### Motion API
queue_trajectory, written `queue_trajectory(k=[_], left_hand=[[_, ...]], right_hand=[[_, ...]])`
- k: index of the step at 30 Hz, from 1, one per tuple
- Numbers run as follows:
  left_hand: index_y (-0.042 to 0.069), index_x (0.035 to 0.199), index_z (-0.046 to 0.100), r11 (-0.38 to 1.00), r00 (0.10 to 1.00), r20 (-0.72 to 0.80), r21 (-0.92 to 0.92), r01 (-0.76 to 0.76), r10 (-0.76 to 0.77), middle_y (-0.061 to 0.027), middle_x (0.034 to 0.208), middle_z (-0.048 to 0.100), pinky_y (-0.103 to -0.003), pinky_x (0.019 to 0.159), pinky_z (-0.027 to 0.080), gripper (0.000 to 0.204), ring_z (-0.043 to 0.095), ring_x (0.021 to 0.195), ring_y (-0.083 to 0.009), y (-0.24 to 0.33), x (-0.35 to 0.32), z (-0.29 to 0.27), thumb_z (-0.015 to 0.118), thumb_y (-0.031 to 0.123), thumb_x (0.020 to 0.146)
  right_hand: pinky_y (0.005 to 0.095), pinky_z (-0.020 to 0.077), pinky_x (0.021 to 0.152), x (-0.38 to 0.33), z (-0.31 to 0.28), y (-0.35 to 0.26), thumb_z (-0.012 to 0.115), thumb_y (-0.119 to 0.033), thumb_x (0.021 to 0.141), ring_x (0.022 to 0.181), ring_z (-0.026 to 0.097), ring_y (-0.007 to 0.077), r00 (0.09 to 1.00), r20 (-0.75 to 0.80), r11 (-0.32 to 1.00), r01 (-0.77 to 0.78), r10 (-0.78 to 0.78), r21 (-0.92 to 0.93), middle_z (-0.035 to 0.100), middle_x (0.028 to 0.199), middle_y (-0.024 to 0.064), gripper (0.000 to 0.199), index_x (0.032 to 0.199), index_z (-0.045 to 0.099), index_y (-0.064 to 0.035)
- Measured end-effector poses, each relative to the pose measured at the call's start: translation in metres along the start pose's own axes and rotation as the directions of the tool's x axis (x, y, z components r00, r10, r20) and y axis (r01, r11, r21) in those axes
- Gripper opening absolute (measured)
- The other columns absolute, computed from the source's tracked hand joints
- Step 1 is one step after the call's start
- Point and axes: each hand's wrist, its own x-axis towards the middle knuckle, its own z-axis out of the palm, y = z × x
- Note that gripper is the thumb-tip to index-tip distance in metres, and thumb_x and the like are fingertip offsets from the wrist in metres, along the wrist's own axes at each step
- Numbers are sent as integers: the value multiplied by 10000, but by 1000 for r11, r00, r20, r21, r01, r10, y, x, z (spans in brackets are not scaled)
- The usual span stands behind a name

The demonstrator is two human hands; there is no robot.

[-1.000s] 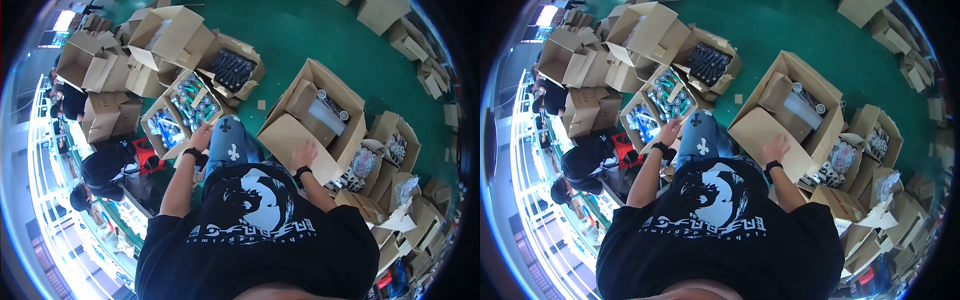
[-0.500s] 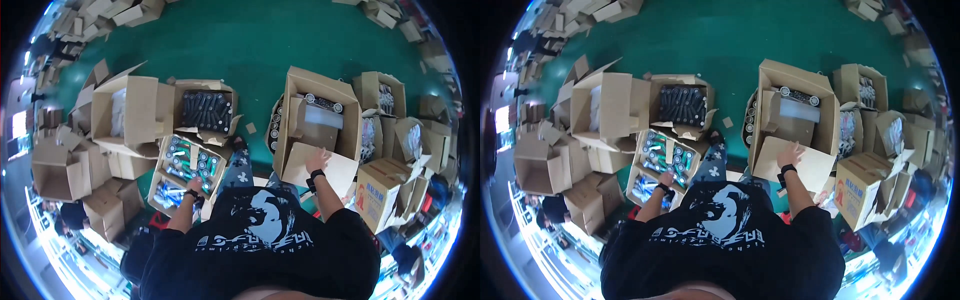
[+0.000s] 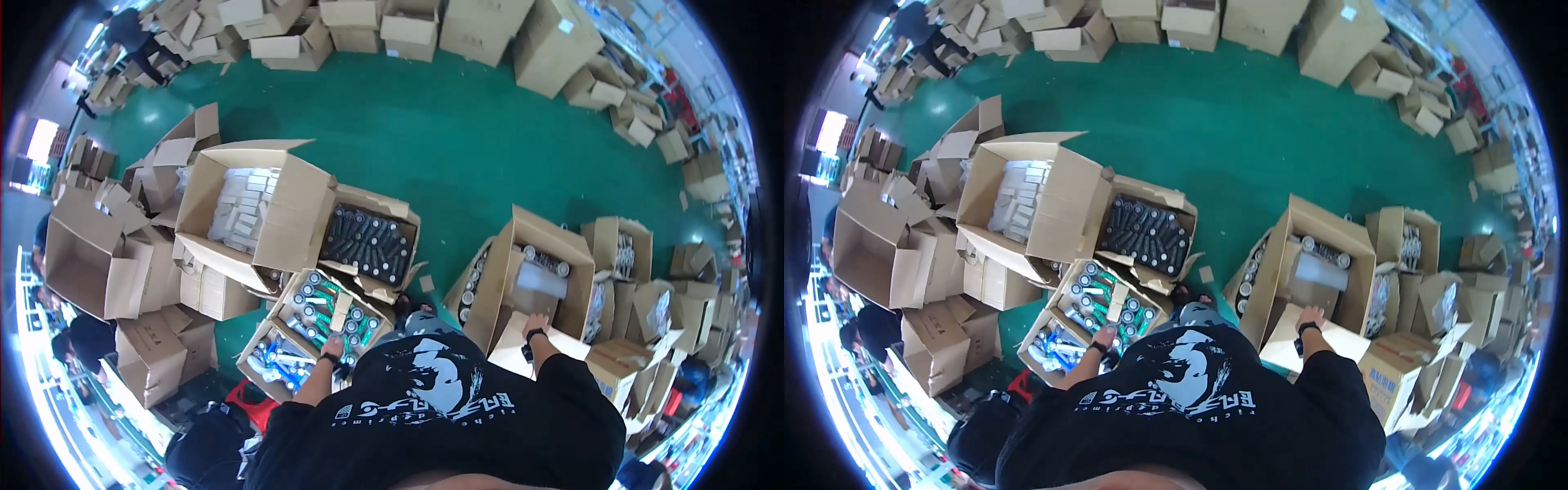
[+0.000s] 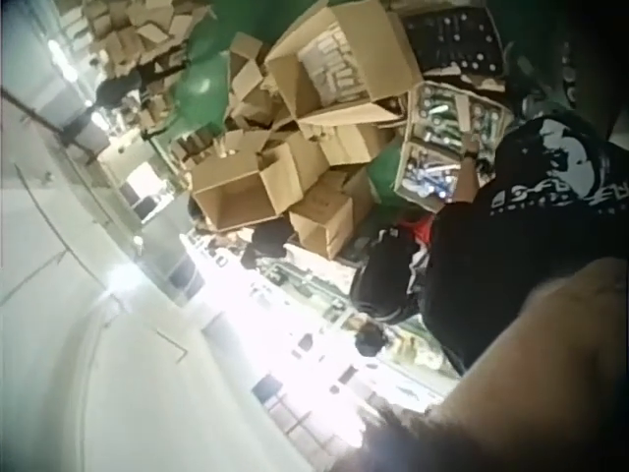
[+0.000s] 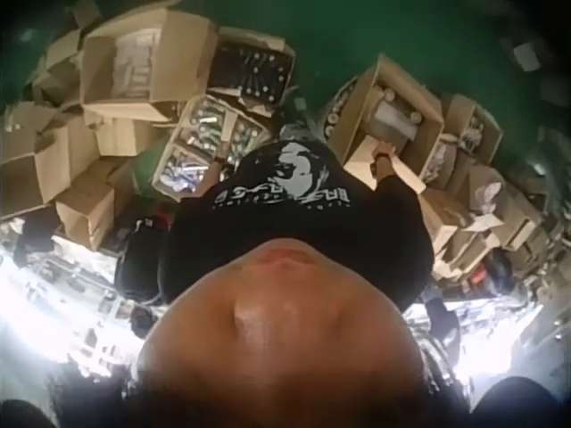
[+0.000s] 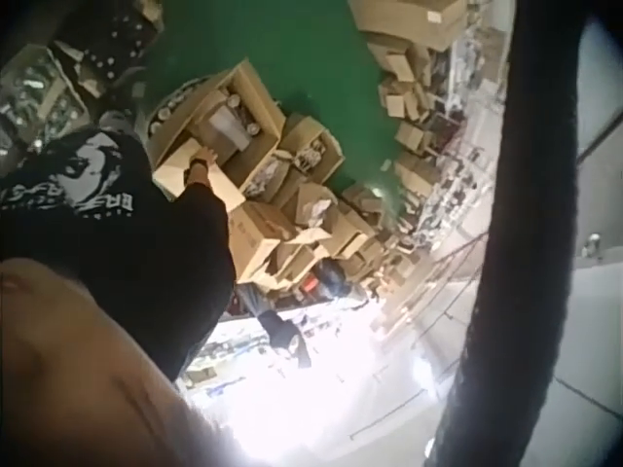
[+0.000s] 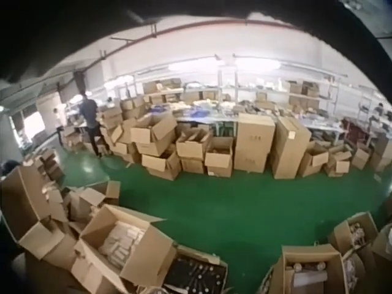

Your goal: The person applies tape to a white plastic component, walks through the warehouse to pick up a blue tray of circuit boards, and carries it back to the workstation before handling a battery.

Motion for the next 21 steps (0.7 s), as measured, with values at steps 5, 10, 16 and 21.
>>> queue_trajectory(k=[5, 10, 16, 21], left_hand=[[122, 910, 674, 900, 939, 330, 371, -228, 101, -117, 997, 649, -401, 759, 506, 259, 630, 918, -257, -3, -13, 19, 500, 283, 805], [127, 931, 674, 991, 986, 167, 131, -28, 6, -112, 1005, 648, -395, 761, 509, 274, 631, 910, -268, 74, 60, 13, 482, 285, 817], [59, 914, 674, 965, 991, 130, -262, 17, 18, -205, 966, 627, -429, 807, 466, 379, 590, 946, -362, 236, 153, -103, 470, 356, 795], [80, 788, 695, 911, 943, -112, -244, -333, 314, -141, 775, 659, -385, 713, 497, 307, 639, 770, -301, 387, 198, -266, 613, 368, 719]], right_hand=[[439, 438, 908, -6, -6, 11, 553, -177, 816, 1159, 471, 312, 998, 19, 998, -62, 62, -9, 523, 1226, 97, 299, 1101, 582, -93], [399, 486, 835, 68, -22, 20, 544, -236, 805, 1030, 582, 300, 999, 37, 1000, 18, -19, 19, 604, 1111, 149, 306, 1035, 636, -56], [437, 481, 813, 152, -139, -43, 552, -349, 775, 942, 605, 334, 970, -39, 963, 242, -239, 121, 625, 1015, 192, 380, 987, 651, -50], [439, 487, 773, 270, -157, -60, 593, -341, 715, 865, 618, 347, 945, -213, 930, 293, -247, 221, 638, 937, 201, 345, 880, 678, -50]])
